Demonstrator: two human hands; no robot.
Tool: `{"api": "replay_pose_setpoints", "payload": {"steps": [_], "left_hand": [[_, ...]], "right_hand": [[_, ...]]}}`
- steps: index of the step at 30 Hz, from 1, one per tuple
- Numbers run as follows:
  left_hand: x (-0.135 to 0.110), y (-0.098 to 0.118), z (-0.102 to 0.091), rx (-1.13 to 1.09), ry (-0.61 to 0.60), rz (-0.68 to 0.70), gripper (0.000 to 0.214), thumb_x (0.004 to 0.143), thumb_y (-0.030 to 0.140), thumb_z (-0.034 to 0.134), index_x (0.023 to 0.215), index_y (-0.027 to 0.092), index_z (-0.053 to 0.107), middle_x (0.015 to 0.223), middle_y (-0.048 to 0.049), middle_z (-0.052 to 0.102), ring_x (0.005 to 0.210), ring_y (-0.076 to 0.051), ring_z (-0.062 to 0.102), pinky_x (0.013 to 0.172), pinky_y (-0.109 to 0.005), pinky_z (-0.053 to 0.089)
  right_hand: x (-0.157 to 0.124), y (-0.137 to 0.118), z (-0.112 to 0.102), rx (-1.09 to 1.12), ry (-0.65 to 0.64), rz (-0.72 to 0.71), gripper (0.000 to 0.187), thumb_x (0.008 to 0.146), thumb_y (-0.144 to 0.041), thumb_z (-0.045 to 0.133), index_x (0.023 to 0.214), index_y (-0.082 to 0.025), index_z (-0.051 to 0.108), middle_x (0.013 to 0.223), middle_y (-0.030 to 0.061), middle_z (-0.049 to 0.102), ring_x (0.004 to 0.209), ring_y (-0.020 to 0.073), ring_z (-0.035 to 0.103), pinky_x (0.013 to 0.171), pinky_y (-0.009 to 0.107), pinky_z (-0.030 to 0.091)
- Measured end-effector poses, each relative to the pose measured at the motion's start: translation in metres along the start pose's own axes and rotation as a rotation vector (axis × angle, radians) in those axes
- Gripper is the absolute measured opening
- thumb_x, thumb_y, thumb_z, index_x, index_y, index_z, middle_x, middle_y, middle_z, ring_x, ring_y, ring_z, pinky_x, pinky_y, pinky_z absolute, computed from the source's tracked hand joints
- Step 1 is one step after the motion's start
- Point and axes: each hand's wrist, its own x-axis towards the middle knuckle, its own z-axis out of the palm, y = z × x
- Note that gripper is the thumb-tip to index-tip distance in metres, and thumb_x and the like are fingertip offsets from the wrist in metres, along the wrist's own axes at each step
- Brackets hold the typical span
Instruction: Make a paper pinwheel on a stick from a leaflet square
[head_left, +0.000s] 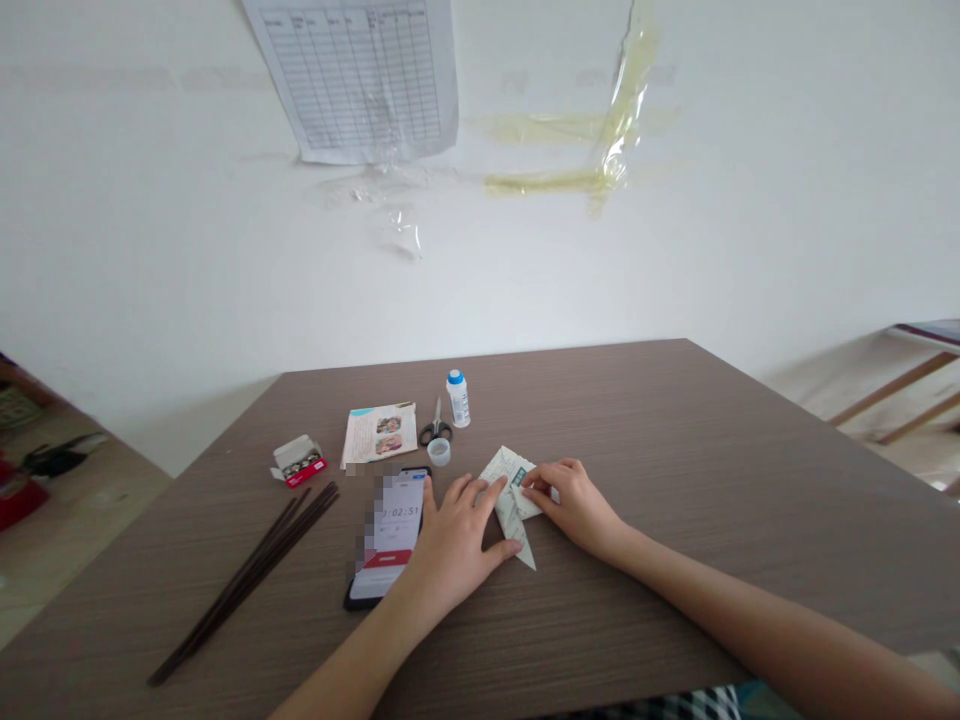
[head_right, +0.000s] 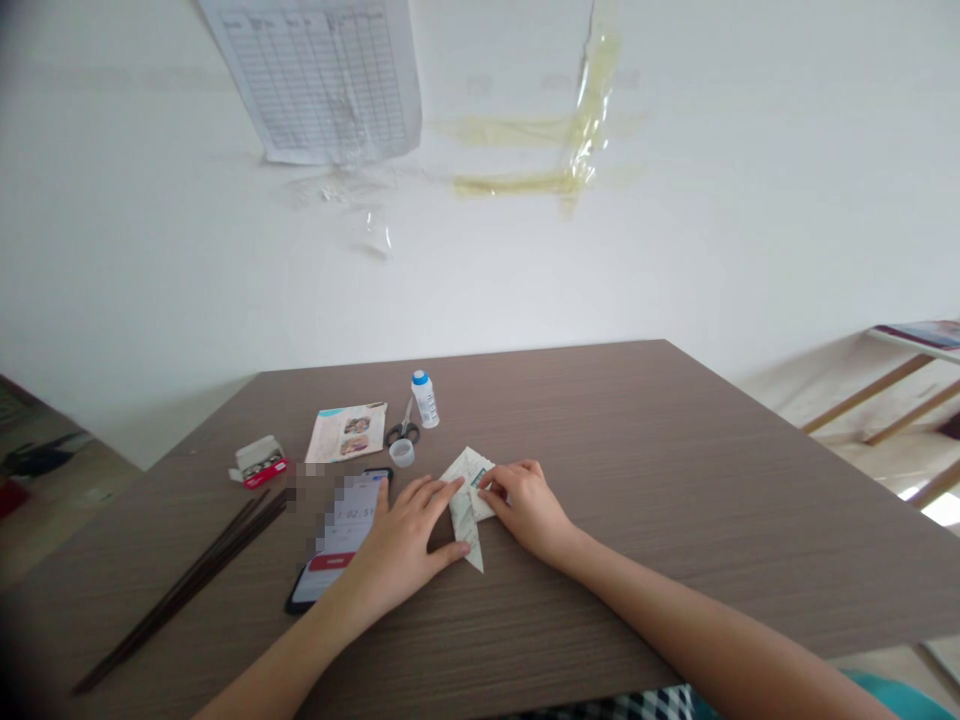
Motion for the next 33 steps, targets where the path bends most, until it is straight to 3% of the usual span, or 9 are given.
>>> {"api": "replay_pose_setpoints", "payload": {"steps": [5,20,24,27,33], "left_hand": [[0.0,0.003,-0.002,-0.01,0.0,0.012,0.07,0.12,0.049,0.091,0.187,0.035,0.074,0.184,-0.0192,0.079,0.181,-0.052,0.065,0.153,-0.098,0.033],[0.001,0.012,-0.007,0.016,0.016,0.017,0.049,0.123,0.047,0.091,0.171,0.039,0.09,0.177,-0.0193,0.083,0.175,-0.052,0.068,0.151,-0.102,0.03],[0.002,0.011,-0.005,-0.001,0.029,0.02,0.048,0.121,0.047,0.093,0.168,0.039,0.091,0.176,-0.0188,0.083,0.174,-0.052,0.069,0.15,-0.104,0.03],[0.002,0.009,-0.004,-0.016,0.034,0.029,0.048,0.121,0.049,0.094,0.168,0.04,0.091,0.176,-0.0186,0.083,0.173,-0.052,0.069,0.149,-0.104,0.031],[0.003,0.007,0.0,-0.003,0.034,0.01,0.054,0.121,0.049,0.093,0.174,0.041,0.087,0.177,-0.0178,0.083,0.175,-0.051,0.068,0.15,-0.101,0.033]], "right_hand": [[0.001,0.006,0.003,-0.03,-0.063,-0.072,0.019,0.117,-0.022,0.082,0.102,-0.026,0.094,0.096,0.0061,0.096,0.09,0.0298,0.09,0.114,0.055,0.069],[0.001,0.006,0.002,-0.099,-0.056,-0.103,0.021,0.119,-0.018,0.085,0.103,-0.025,0.096,0.093,0.0049,0.095,0.091,0.0268,0.089,0.11,0.045,0.065],[-0.002,0.004,-0.008,-0.068,-0.075,-0.161,0.011,0.12,-0.026,0.088,0.117,-0.025,0.099,0.099,0.0048,0.092,0.088,0.0243,0.085,0.111,0.046,0.064],[-0.006,0.004,-0.019,-0.047,-0.135,-0.222,0.015,0.116,-0.035,0.097,0.13,-0.029,0.1,0.112,0.0067,0.095,0.1,0.027,0.088,0.118,0.051,0.063],[-0.007,0.005,-0.026,-0.078,-0.195,-0.229,0.021,0.114,-0.028,0.099,0.134,-0.032,0.103,0.118,0.0094,0.095,0.117,0.0333,0.09,0.128,0.06,0.062]]}}
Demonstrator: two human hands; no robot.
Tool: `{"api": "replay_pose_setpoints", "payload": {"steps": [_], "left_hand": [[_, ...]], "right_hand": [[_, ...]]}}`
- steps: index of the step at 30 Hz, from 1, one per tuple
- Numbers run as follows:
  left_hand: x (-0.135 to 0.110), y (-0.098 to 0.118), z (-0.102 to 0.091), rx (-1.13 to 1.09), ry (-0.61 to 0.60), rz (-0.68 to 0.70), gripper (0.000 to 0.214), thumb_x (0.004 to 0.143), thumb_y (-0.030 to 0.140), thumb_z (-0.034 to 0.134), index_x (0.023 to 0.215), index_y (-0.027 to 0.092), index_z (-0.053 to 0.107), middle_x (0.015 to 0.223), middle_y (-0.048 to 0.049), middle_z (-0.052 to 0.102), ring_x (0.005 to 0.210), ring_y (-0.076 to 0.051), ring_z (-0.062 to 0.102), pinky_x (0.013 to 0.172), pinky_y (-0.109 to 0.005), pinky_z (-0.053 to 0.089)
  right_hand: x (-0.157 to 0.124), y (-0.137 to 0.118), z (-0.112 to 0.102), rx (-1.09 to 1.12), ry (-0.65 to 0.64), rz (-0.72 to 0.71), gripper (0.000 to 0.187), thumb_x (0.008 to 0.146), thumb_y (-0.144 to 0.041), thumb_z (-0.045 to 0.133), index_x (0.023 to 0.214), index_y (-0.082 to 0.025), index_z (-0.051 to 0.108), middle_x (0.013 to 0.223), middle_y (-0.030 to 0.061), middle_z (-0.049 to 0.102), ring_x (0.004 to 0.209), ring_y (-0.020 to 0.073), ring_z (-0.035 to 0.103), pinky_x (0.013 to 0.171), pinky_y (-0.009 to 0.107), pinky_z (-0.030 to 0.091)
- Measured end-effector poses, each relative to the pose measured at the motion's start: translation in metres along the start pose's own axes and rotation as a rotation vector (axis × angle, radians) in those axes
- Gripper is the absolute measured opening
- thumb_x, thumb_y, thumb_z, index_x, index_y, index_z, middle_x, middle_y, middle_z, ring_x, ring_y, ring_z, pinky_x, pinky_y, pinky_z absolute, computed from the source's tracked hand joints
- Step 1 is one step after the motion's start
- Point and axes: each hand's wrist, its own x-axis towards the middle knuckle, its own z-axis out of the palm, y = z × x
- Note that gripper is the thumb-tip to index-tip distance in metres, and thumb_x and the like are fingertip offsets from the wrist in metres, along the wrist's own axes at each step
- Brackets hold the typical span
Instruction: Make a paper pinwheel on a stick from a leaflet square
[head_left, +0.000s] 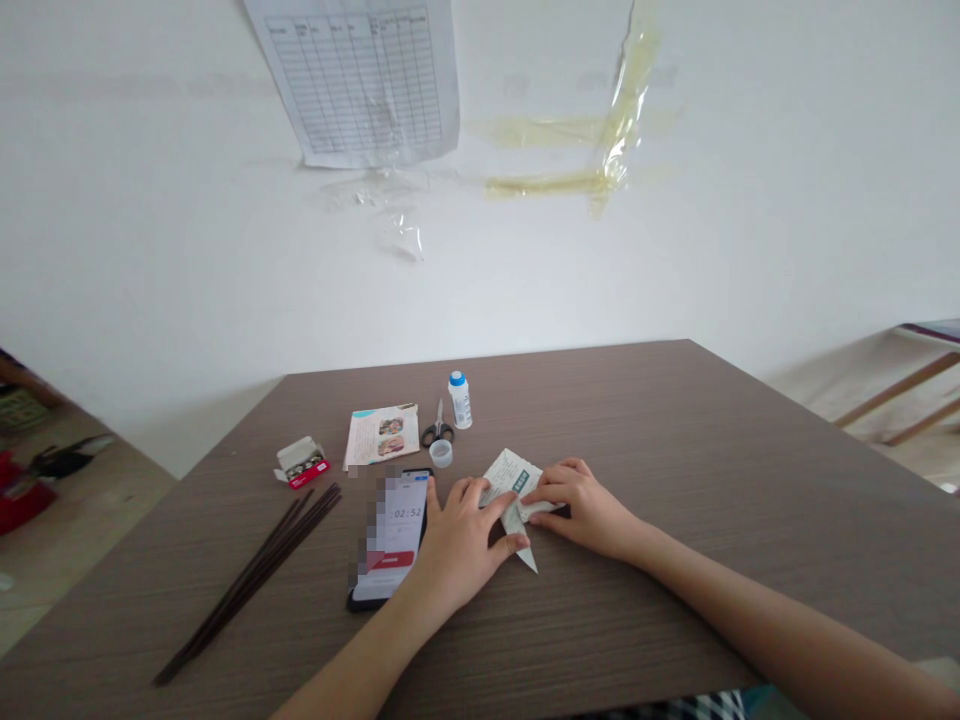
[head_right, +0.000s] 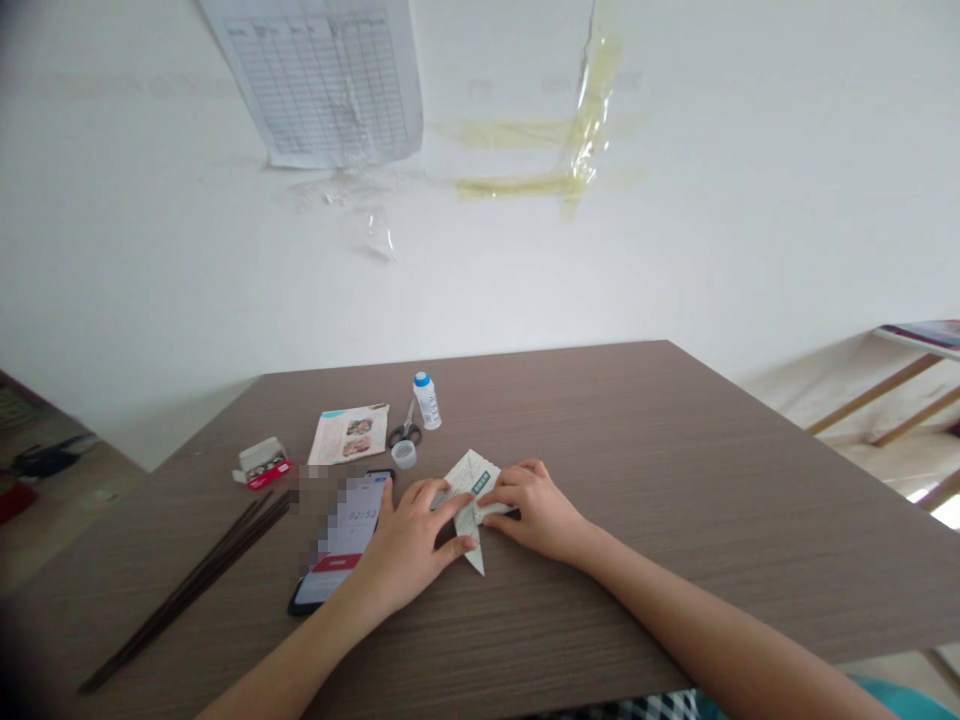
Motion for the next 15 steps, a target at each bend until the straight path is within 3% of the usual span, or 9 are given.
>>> {"api": "replay_pose_setpoints", "payload": {"steps": [9,15], "left_hand": [[0.003,0.0017,0.0012,-0.019,0.008,-0.005,0.057,0.12,0.051,0.094,0.174,0.039,0.087,0.176,-0.0204,0.082,0.173,-0.053,0.069,0.149,-0.103,0.033],[0.0034,0.0002,0.0013,-0.021,0.035,0.002,0.053,0.116,0.056,0.097,0.167,0.042,0.092,0.171,-0.0185,0.084,0.168,-0.052,0.071,0.148,-0.102,0.036]], "right_hand": [[0.0022,0.0012,0.0025,-0.008,-0.025,-0.025,0.023,0.117,-0.021,0.093,0.134,-0.032,0.103,0.123,0.0113,0.096,0.123,0.0346,0.091,0.132,0.066,0.062],[0.0011,0.0007,0.0021,-0.023,-0.01,-0.034,0.025,0.115,-0.02,0.094,0.134,-0.034,0.103,0.12,0.0096,0.096,0.12,0.0337,0.092,0.132,0.063,0.062]]}}
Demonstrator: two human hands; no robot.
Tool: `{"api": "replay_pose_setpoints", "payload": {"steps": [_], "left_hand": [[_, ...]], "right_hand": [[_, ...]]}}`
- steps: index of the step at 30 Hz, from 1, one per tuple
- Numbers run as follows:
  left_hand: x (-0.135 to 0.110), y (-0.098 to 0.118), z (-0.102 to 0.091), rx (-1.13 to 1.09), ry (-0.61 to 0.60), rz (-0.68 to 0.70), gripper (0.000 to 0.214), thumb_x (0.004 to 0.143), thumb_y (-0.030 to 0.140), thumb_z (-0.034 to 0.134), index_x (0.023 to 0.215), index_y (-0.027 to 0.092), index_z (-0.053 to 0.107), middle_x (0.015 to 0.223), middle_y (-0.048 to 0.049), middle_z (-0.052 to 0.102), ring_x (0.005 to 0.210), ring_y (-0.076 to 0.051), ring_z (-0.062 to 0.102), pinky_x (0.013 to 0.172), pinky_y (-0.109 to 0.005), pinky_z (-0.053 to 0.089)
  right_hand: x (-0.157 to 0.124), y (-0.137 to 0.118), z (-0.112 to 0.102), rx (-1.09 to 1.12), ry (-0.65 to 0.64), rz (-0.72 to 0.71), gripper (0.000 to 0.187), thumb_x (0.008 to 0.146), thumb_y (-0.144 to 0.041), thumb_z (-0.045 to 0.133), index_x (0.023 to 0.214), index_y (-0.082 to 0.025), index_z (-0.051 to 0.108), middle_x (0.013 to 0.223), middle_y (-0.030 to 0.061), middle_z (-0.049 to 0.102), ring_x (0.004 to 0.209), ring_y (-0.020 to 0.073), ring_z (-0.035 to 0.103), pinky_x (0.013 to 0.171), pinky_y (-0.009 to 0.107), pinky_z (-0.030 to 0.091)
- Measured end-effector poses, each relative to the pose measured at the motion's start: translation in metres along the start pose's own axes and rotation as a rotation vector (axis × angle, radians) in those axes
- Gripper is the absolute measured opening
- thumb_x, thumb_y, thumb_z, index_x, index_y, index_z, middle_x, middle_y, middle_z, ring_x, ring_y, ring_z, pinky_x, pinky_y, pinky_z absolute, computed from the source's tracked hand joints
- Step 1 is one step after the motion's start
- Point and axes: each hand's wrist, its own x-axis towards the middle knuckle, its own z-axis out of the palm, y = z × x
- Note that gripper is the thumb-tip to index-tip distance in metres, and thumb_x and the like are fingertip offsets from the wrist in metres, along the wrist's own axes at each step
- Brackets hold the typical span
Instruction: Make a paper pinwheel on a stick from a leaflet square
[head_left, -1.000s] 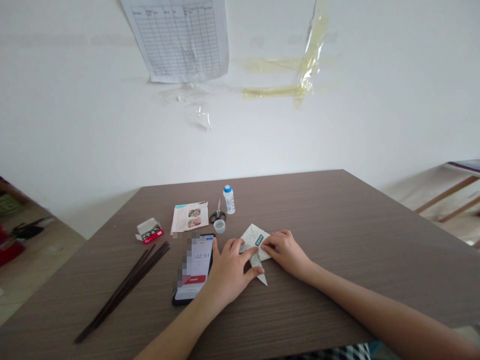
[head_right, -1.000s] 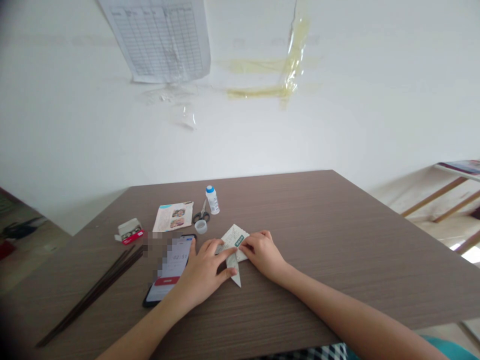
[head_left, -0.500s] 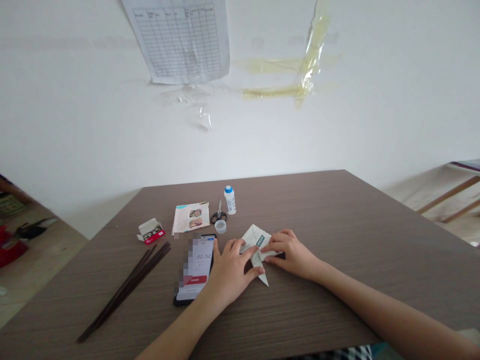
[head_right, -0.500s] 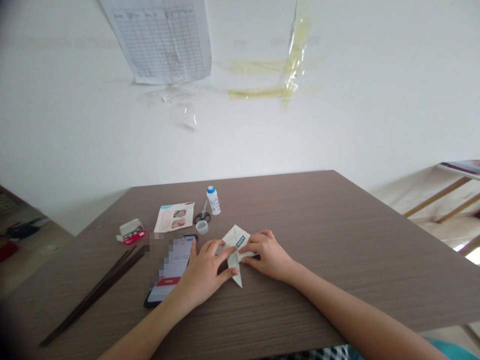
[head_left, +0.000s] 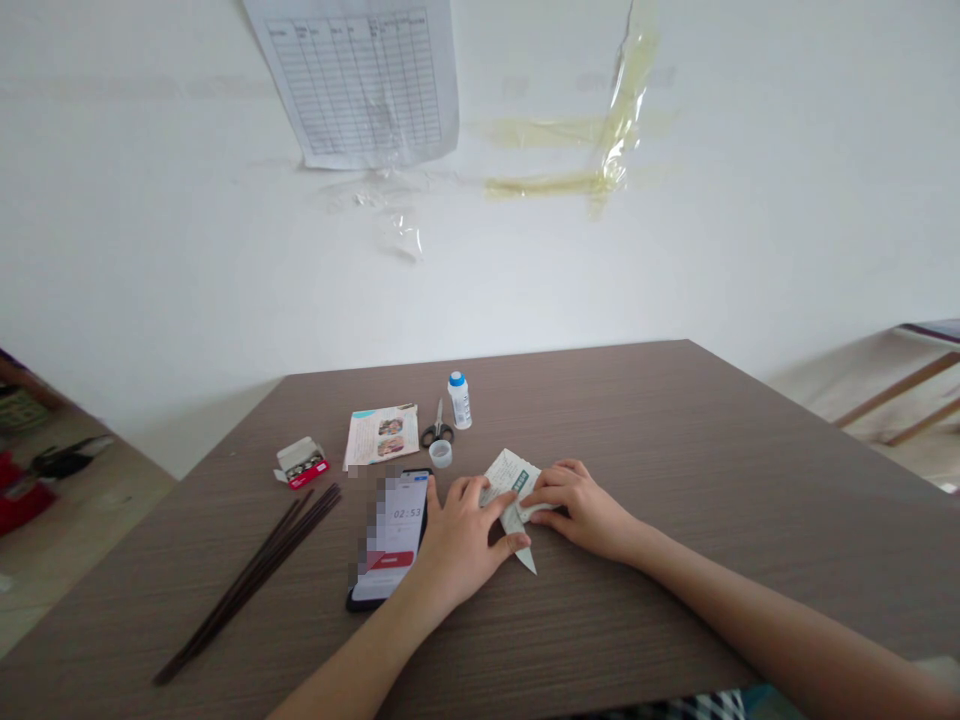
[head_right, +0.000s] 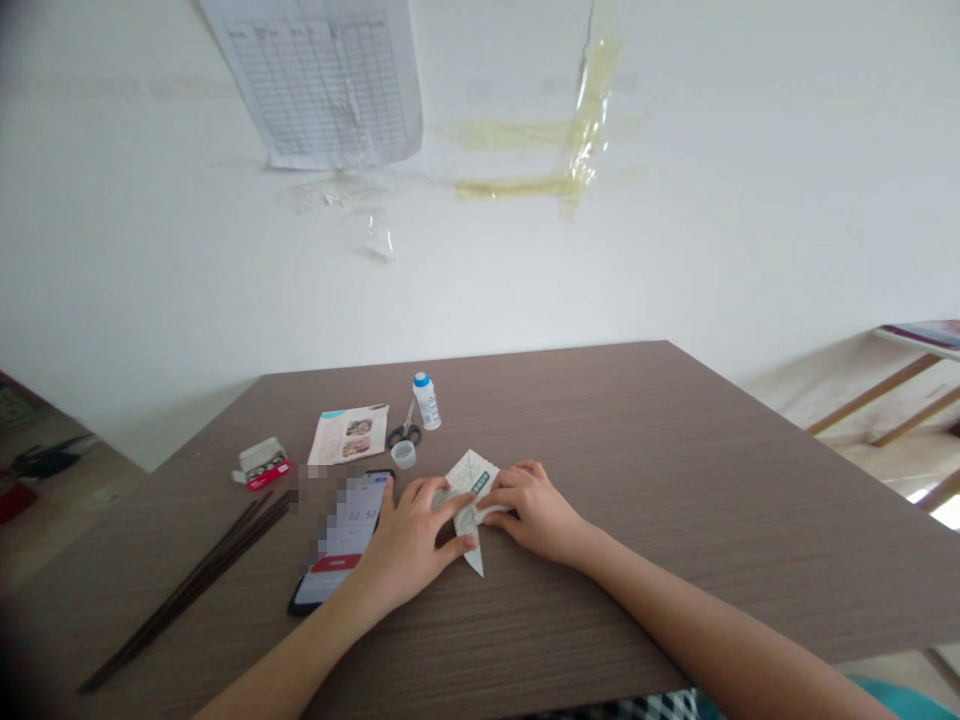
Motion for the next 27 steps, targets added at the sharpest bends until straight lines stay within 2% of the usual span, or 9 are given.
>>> {"api": "replay_pose_setpoints", "payload": {"steps": [5,9,14,18,23,27], "left_hand": [[-0.0006,0.0035,-0.0049,0.013,-0.043,-0.028,0.054,0.117,0.052,0.098,0.169,0.04,0.091,0.176,-0.0196,0.082,0.174,-0.053,0.069,0.151,-0.1,0.034],[-0.0011,0.0047,-0.0062,0.005,-0.024,-0.018,0.054,0.117,0.049,0.099,0.169,0.038,0.091,0.175,-0.0199,0.083,0.172,-0.054,0.071,0.15,-0.101,0.035],[-0.0007,0.0056,-0.0077,0.013,-0.033,-0.022,0.055,0.116,0.05,0.1,0.168,0.039,0.091,0.175,-0.0196,0.083,0.172,-0.054,0.071,0.149,-0.103,0.034],[-0.0007,0.0074,-0.009,0.019,-0.052,-0.031,0.06,0.117,0.049,0.099,0.174,0.036,0.087,0.177,-0.022,0.082,0.174,-0.055,0.07,0.151,-0.102,0.032],[-0.0009,0.0056,-0.0055,0.029,-0.013,-0.027,0.062,0.113,0.049,0.103,0.173,0.043,0.088,0.172,-0.0174,0.085,0.166,-0.052,0.075,0.149,-0.1,0.037],[-0.0005,0.0054,-0.0053,0.029,-0.03,-0.025,0.059,0.113,0.049,0.103,0.17,0.045,0.09,0.176,-0.0165,0.083,0.169,-0.053,0.072,0.15,-0.1,0.036]], "right_hand": [[0.0005,0.0006,0.0009,-0.013,0.007,-0.003,0.021,0.118,-0.023,0.091,0.133,-0.032,0.103,0.12,0.0108,0.096,0.12,0.0341,0.092,0.131,0.065,0.064],[0.0009,-0.0014,0.0007,-0.015,0.002,0.026,0.024,0.118,-0.021,0.089,0.134,-0.031,0.103,0.121,0.012,0.096,0.122,0.0362,0.093,0.131,0.069,0.066],[-0.0001,-0.0033,-0.0001,-0.027,0.028,0.036,0.026,0.116,-0.02,0.09,0.132,-0.037,0.104,0.12,0.0108,0.096,0.121,0.0366,0.093,0.132,0.065,0.067],[0.0,-0.0029,-0.0005,-0.031,0.0,0.036,0.024,0.118,-0.023,0.089,0.133,-0.036,0.103,0.12,0.0107,0.095,0.122,0.0351,0.091,0.133,0.065,0.065],[0.0009,-0.0043,-0.0018,-0.006,-0.021,0.034,0.024,0.119,-0.021,0.087,0.135,-0.03,0.102,0.125,0.0123,0.095,0.127,0.0354,0.09,0.135,0.069,0.062],[0.0014,-0.0057,-0.0035,-0.005,-0.045,0.037,0.023,0.122,-0.022,0.086,0.138,-0.029,0.101,0.124,0.0123,0.094,0.126,0.0343,0.089,0.136,0.071,0.061]]}}
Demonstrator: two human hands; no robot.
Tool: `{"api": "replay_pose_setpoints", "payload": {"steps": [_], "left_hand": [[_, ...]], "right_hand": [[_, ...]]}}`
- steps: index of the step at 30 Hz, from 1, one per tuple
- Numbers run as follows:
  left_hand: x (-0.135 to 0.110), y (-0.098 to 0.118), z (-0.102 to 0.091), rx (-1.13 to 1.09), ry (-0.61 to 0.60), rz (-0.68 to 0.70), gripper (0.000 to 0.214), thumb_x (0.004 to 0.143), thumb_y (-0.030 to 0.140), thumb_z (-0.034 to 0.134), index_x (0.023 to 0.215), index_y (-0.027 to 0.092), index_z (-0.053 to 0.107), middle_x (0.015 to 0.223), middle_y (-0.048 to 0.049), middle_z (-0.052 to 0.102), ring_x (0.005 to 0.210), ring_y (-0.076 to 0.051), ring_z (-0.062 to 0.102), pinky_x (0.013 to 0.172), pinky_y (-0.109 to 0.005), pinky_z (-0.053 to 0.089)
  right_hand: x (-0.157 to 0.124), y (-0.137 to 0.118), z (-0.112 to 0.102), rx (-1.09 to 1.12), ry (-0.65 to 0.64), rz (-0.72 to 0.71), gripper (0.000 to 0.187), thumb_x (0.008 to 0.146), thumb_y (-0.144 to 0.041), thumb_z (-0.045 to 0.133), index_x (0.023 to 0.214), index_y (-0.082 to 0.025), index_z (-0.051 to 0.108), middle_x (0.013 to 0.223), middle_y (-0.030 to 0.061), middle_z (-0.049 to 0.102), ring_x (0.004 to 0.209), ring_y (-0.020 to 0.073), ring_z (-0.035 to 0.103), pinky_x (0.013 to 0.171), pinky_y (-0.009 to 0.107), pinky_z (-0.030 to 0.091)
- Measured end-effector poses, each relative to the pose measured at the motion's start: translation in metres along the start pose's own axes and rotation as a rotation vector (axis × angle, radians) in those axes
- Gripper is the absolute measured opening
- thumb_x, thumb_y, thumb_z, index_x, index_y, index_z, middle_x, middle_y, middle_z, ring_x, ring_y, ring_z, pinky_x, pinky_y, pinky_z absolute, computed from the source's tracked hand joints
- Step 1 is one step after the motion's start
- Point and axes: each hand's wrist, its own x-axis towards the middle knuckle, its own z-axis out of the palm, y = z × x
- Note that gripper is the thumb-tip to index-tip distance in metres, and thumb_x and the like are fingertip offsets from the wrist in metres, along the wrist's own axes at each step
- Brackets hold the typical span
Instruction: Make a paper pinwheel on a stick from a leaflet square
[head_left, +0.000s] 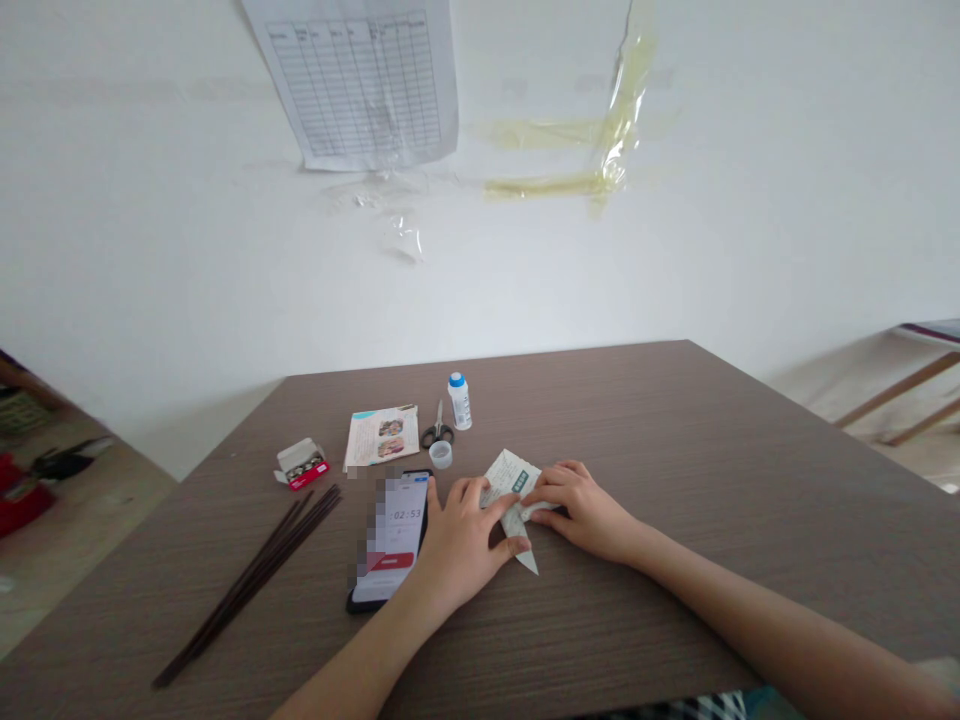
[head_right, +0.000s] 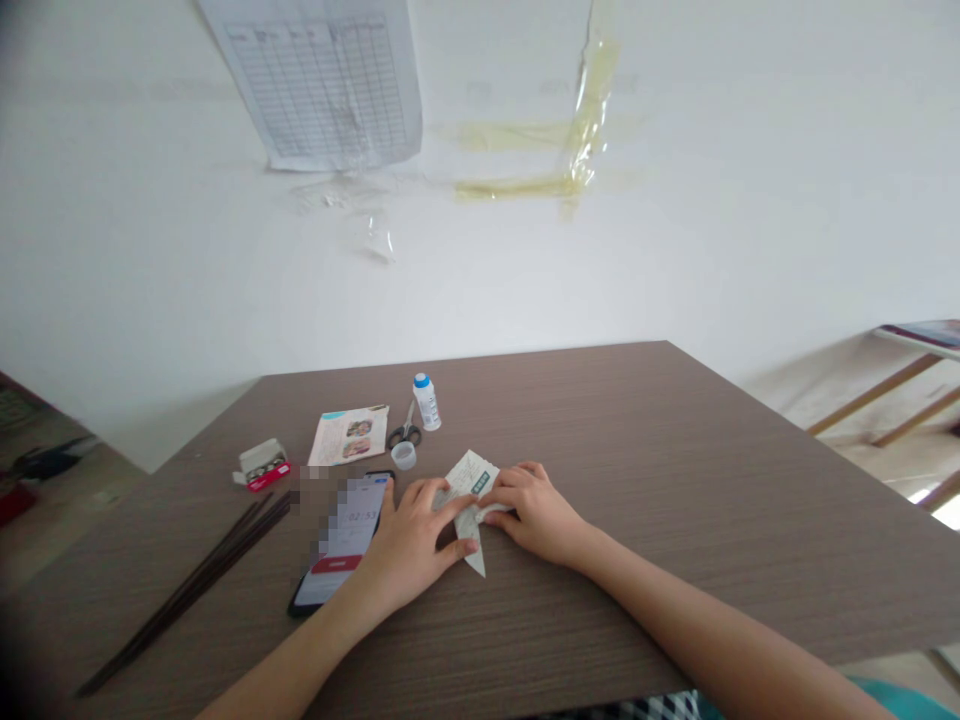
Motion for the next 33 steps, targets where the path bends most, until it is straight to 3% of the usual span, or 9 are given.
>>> {"api": "replay_pose_setpoints", "payload": {"steps": [9,16,23,33], "left_hand": [[0.0,0.001,-0.001,-0.023,0.0,0.005,0.056,0.112,0.049,0.104,0.167,0.045,0.092,0.178,-0.018,0.081,0.171,-0.053,0.071,0.148,-0.103,0.035],[-0.002,0.002,-0.002,-0.004,-0.017,0.01,0.057,0.115,0.045,0.101,0.171,0.045,0.089,0.18,-0.0187,0.08,0.173,-0.053,0.069,0.149,-0.103,0.032],[0.0,0.002,-0.001,-0.029,-0.008,-0.028,0.055,0.112,0.045,0.105,0.166,0.045,0.093,0.175,-0.0166,0.082,0.171,-0.052,0.071,0.149,-0.1,0.039],[0.0,0.001,0.0,-0.014,-0.008,-0.04,0.062,0.113,0.045,0.104,0.173,0.041,0.087,0.175,-0.0168,0.082,0.17,-0.051,0.073,0.148,-0.099,0.041]], "right_hand": [[0.0,-0.001,-0.002,0.002,-0.007,0.021,0.026,0.122,-0.023,0.084,0.139,-0.031,0.102,0.125,0.0117,0.094,0.126,0.0351,0.09,0.137,0.066,0.061],[-0.001,-0.007,-0.005,-0.019,0.021,0.035,0.034,0.119,-0.019,0.086,0.137,-0.041,0.103,0.126,0.0095,0.096,0.127,0.0364,0.092,0.135,0.059,0.064],[0.0,-0.001,0.0,-0.025,0.009,0.004,0.026,0.119,-0.019,0.088,0.137,-0.03,0.102,0.125,0.0121,0.095,0.127,0.0353,0.09,0.136,0.067,0.062],[-0.001,0.003,0.003,-0.016,0.042,0.007,0.022,0.118,-0.023,0.09,0.133,-0.033,0.102,0.122,0.01,0.094,0.123,0.0338,0.09,0.134,0.064,0.062]]}}
